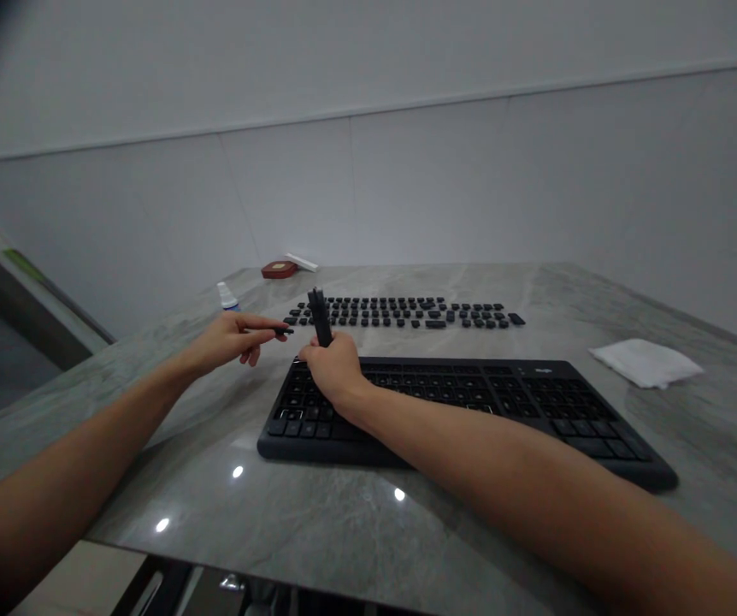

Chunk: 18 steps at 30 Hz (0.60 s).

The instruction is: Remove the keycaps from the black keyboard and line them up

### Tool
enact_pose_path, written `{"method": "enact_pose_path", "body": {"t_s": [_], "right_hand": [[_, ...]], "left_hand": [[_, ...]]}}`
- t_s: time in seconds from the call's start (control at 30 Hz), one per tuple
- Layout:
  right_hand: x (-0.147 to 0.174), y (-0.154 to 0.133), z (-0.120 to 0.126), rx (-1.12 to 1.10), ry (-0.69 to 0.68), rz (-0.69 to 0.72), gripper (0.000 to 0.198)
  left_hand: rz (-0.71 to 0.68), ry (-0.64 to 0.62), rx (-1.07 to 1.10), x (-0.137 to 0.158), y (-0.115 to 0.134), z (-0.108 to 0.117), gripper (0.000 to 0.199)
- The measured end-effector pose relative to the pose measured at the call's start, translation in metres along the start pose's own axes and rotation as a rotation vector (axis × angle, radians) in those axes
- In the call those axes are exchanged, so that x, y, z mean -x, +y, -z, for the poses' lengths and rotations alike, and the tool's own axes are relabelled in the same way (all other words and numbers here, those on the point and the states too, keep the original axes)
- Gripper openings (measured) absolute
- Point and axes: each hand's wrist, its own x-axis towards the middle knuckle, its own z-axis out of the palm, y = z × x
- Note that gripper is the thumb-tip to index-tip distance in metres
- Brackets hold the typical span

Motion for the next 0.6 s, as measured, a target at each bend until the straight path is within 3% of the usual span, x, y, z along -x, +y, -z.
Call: {"method": "enact_pose_path", "body": {"t_s": [0.2,0.37,0.6], "right_hand": [[0.001,0.001,0.0,0.008,-0.016,0.021,0.02],[0.002,0.0,0.0,0.017,-0.007,-0.008,0.02],[0.003,-0.001,0.0,0.036,-0.042,0.02,0.026]], "left_hand": [[-0.049,-0.019,-0.323,-0.01,-0.027,-0.002,0.026],[-0.187,0.102,-0.486,-0.019,-0.04,-0.001,0.02],[-0.231,0.145,-0.501,-0.034,-0.062,0.001,0.016]]}}
